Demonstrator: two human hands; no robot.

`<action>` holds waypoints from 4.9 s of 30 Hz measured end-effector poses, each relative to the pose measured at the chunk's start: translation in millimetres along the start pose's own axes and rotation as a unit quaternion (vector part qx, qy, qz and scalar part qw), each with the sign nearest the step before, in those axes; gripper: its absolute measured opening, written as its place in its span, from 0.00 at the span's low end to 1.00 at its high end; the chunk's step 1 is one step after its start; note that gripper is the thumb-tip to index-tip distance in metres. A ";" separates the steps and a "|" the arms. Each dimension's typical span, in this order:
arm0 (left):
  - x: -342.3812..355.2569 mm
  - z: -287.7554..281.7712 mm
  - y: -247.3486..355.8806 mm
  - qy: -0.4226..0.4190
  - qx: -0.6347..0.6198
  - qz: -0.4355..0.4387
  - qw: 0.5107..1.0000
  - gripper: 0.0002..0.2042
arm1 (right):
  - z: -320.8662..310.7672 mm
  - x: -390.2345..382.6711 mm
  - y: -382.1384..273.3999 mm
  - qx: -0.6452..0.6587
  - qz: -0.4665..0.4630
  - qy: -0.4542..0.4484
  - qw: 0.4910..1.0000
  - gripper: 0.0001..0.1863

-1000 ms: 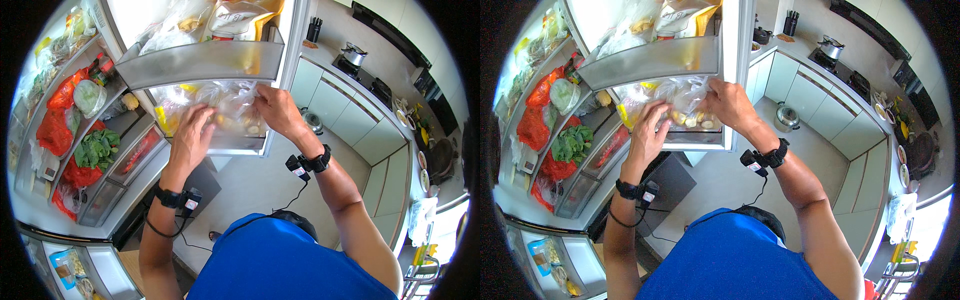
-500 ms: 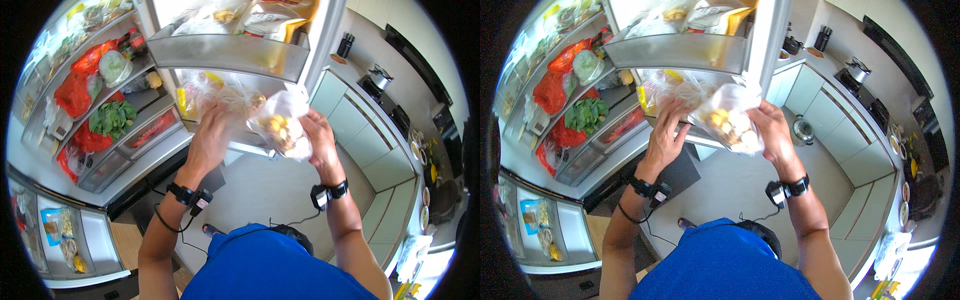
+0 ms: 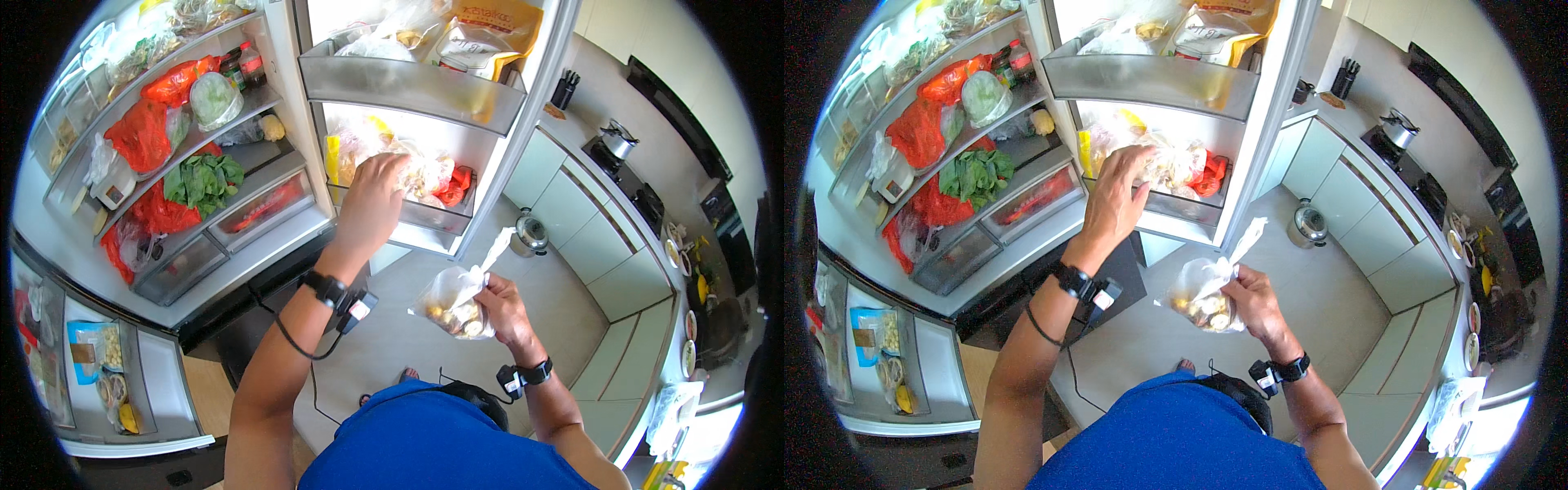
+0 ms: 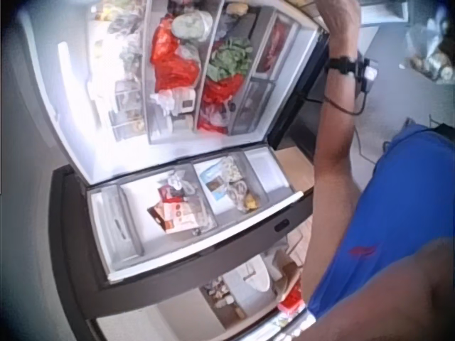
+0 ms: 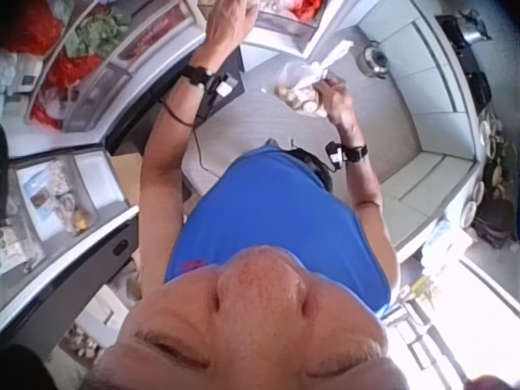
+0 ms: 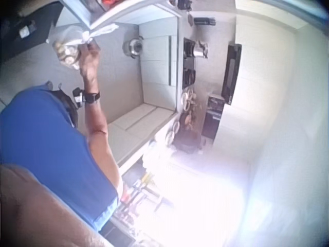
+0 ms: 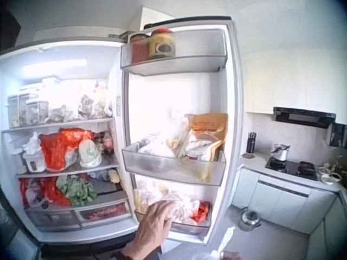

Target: The person opens a refrigerator and retrieves several plastic bags containing leafy vegetables and other produce. They place the bags on the kitchen counter and then open a drawer to retrieve a knife.

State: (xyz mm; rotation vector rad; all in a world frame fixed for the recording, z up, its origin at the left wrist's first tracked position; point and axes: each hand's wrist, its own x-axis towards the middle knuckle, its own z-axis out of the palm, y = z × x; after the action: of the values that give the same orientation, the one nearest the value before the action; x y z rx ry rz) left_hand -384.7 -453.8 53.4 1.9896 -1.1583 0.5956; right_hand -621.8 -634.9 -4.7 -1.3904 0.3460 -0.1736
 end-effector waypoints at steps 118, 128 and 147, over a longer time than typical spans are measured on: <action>-271.5 -155.9 -23.1 0.104 -0.230 -0.450 0.857 0.12 | 158.9 57.8 4.6 -0.057 -0.118 -0.118 0.984 0.06; -378.5 -181.2 12.0 0.172 -0.173 -0.532 0.811 0.13 | 361.7 262.2 2.2 -0.123 -0.231 0.011 0.965 0.13; -321.0 -172.6 -8.3 0.102 -0.111 -0.526 0.837 0.12 | 285.7 91.2 96.3 -0.263 -0.349 -0.562 0.702 0.33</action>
State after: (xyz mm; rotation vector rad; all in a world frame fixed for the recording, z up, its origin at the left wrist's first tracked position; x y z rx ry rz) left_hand -536.8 -145.3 -67.5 1.9345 0.0989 0.0646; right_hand -447.4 -381.3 -71.7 -1.8651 -1.2825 0.2047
